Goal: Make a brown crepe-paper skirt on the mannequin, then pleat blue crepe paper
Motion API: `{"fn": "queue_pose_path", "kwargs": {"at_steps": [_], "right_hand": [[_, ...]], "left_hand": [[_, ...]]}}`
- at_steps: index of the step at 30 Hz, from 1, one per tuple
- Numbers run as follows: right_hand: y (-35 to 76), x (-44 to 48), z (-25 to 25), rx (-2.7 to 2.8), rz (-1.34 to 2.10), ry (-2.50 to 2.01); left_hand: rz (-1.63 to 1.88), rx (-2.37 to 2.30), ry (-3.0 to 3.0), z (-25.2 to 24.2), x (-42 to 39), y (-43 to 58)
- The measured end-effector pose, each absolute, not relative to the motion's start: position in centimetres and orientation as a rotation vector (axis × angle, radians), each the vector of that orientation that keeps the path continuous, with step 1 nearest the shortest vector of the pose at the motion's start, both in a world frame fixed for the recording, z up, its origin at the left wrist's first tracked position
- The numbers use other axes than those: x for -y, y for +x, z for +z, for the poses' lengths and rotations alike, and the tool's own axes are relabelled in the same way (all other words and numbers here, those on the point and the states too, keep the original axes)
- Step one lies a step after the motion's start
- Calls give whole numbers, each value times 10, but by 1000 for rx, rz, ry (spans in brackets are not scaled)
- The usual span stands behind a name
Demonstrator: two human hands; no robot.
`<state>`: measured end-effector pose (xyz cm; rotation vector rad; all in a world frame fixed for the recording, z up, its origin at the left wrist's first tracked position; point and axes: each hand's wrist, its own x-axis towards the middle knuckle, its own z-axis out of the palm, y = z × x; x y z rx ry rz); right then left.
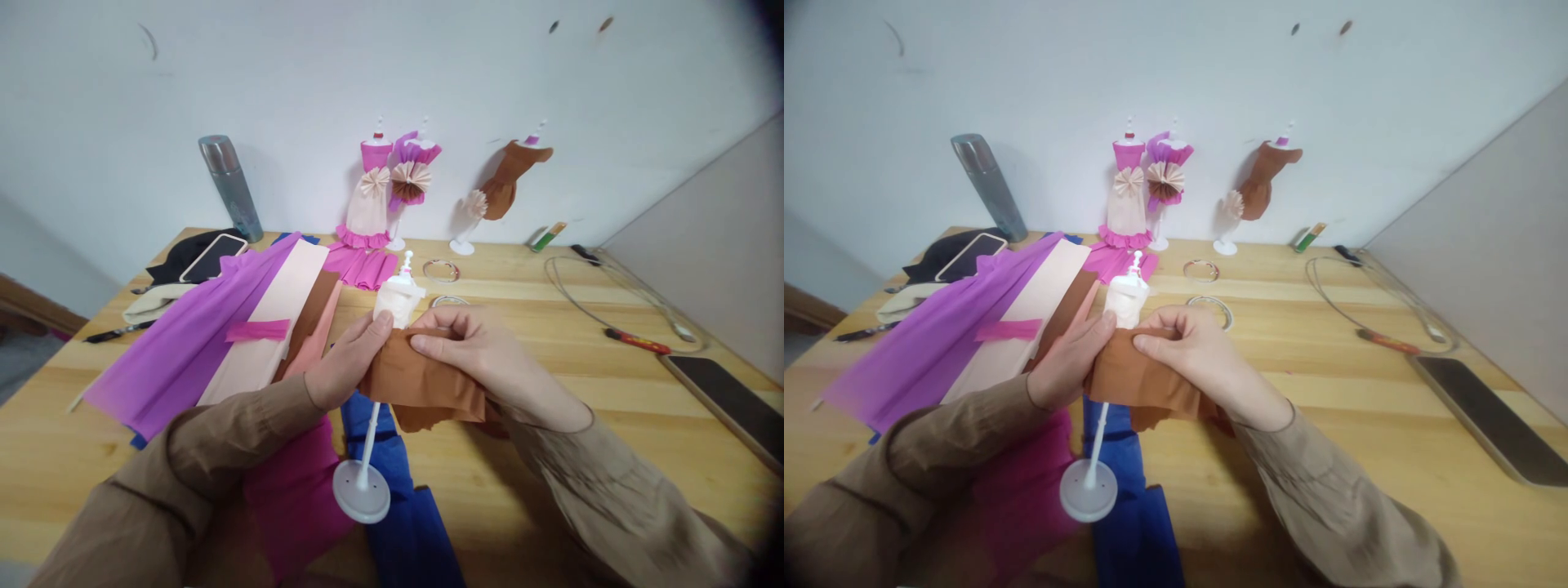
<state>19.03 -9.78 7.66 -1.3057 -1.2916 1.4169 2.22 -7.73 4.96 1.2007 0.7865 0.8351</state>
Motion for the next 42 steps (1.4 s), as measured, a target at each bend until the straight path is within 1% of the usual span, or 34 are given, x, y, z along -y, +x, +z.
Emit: {"fn": "queue_pose_path", "kwargs": {"at_steps": [9,12,17,20,24,28,35,42], "right_hand": [[184,104,75,1143,1398,-1223],[185,102,76,1106,1450,-1209],[190,99,74,1258,1504,-1263],[192,100,73,1288,1619,-1272],[194,101,78,1170,1793,-1178],[193,102,81,1160,1860,-1118],[189,104,78,1403,1548,-1307],[183,107,83,1610,1311,-1282]], "left_hand": [[815,-891,1336,63,82,22],[824,-875,1326,62,83,22],[865,-915,1385,56,81,21],[907,-886,1422,55,81,21],[872,-927,1448,64,83,22],[851,-1003,1439,74,86,23],[863,-1047,1485,81,91,24],[859,-1114,1500,86,93,23]]}}
